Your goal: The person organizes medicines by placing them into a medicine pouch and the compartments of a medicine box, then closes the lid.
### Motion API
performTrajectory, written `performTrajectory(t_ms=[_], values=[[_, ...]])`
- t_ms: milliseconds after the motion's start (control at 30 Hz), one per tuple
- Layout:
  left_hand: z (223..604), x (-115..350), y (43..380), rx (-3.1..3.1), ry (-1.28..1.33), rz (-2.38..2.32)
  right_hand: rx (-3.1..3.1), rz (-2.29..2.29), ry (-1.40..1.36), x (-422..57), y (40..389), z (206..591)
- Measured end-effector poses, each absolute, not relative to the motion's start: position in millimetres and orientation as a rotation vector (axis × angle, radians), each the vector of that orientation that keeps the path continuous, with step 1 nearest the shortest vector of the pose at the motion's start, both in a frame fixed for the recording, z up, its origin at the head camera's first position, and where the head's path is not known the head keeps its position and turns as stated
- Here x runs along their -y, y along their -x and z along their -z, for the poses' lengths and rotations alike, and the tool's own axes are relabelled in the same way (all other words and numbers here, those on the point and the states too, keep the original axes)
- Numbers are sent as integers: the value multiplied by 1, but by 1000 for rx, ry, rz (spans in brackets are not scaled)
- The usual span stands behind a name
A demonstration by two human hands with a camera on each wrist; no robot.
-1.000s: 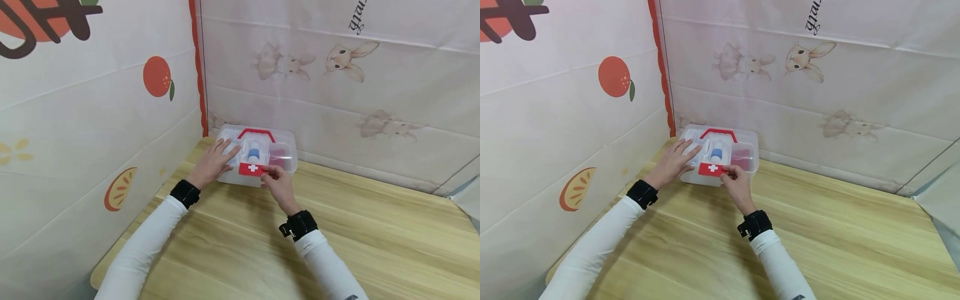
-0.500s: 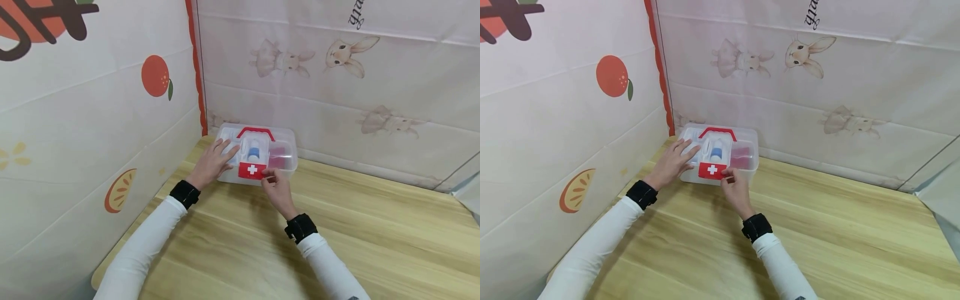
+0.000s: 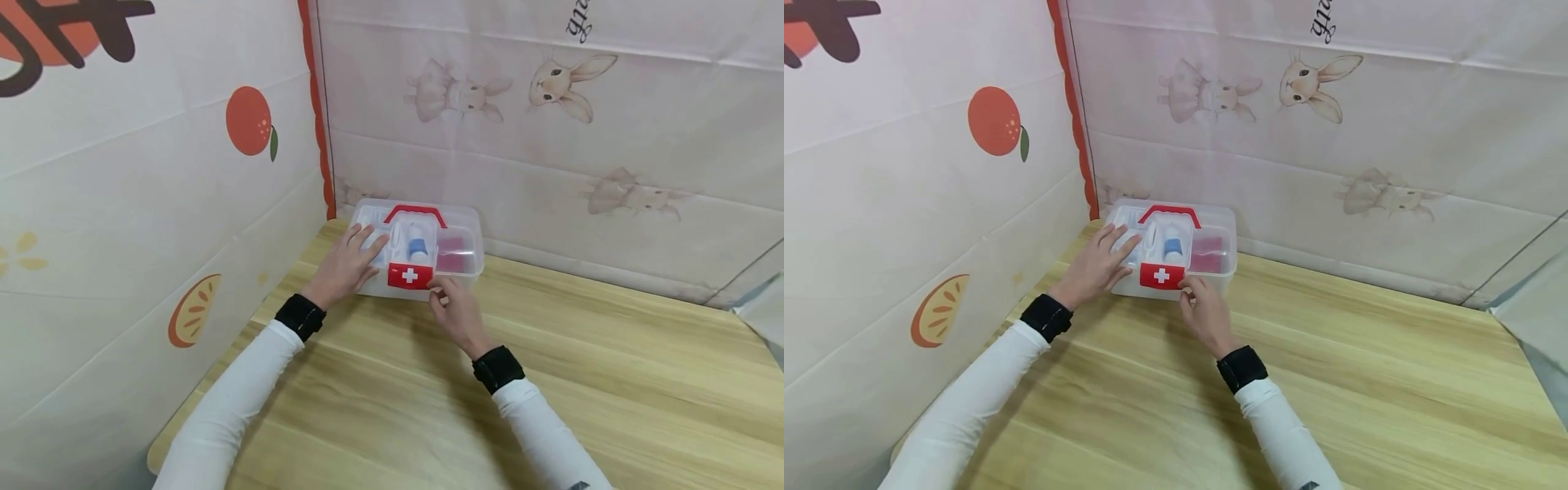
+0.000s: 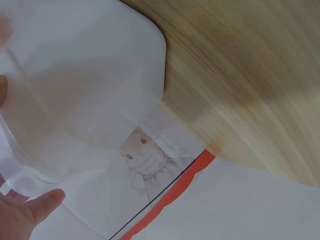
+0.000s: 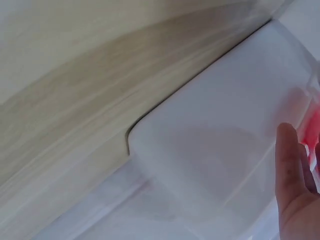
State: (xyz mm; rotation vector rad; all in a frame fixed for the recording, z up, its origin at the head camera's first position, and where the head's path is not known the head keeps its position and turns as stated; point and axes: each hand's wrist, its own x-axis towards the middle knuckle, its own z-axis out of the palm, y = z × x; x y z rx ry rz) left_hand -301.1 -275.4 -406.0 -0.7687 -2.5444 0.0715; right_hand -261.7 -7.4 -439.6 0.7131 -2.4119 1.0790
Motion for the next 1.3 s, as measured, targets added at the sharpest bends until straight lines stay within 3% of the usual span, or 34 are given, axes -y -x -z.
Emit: performTrajectory(t_ms=[233,433,1100,1300], values=[[405,276,300,2526,772,-64,2080,-986,-553,-6,271,433],[409,275,305,2526,762,31,2248,-982,-492,-9,288,424],[427,257,310,2548,543,95,2350,-871,-459,2,310,453],[422,262,307,2644,490,333,2344,-976,-435,-3,312,460]])
